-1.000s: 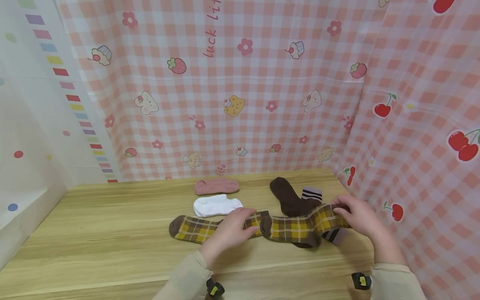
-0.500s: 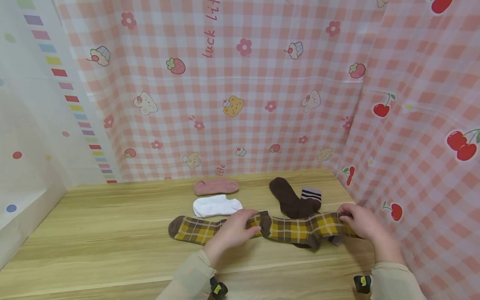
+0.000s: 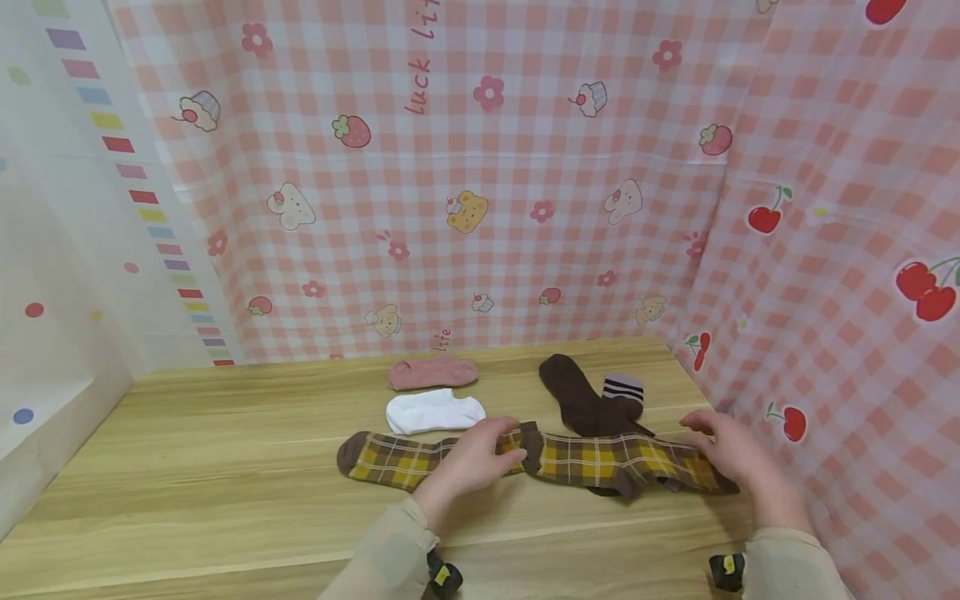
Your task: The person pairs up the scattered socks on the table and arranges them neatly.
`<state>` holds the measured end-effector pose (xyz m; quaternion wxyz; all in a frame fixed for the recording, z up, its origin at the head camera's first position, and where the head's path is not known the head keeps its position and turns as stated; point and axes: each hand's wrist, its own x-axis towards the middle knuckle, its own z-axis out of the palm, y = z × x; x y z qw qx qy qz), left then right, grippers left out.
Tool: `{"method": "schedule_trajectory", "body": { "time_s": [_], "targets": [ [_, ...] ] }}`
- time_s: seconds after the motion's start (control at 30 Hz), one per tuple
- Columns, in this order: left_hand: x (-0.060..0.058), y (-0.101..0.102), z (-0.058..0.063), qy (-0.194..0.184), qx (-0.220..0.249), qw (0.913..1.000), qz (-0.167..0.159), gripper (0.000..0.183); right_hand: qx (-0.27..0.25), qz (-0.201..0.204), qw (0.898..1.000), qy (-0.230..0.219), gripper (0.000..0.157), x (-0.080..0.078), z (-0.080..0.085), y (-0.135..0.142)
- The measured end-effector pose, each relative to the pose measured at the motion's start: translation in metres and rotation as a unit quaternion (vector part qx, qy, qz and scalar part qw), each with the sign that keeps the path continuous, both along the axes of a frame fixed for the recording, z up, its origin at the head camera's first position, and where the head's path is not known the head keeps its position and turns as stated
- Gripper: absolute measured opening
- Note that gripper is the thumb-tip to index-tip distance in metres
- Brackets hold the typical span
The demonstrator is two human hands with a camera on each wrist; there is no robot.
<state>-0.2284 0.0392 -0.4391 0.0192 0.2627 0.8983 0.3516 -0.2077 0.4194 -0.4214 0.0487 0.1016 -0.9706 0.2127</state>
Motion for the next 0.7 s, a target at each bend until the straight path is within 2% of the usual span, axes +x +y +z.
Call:
{"method": "schedule_trajectory", "body": {
  "time_s": [0.17, 0.4, 0.57, 0.7],
  "targets": [
    [-0.001, 0.005, -0.002, -0.026, 0.037, 0.999, 0.006, 0.053, -0.007, -0.023, 1.0, 0.013, 0.027, 0.001, -0.002, 0.009],
    [-0.001, 0.011, -0.001, -0.07, 0.084, 0.9939, 0.018, 0.057, 0.01, -0.059, 0.998, 0.018, 0.034, 0.002, -0.006, 0.019],
    [-0.001, 0.013, 0.001, -0.105, 0.128, 0.9858, 0.03, 0.059, 0.015, -0.086, 0.996, -0.015, 0.042, 0.003, -0.004, 0.023],
    [-0.001, 0.015, 0.001, -0.135, 0.154, 0.978, 0.04, 0.06, 0.013, -0.105, 0.993, -0.057, 0.055, 0.004, -0.004, 0.027]
  ]
}}
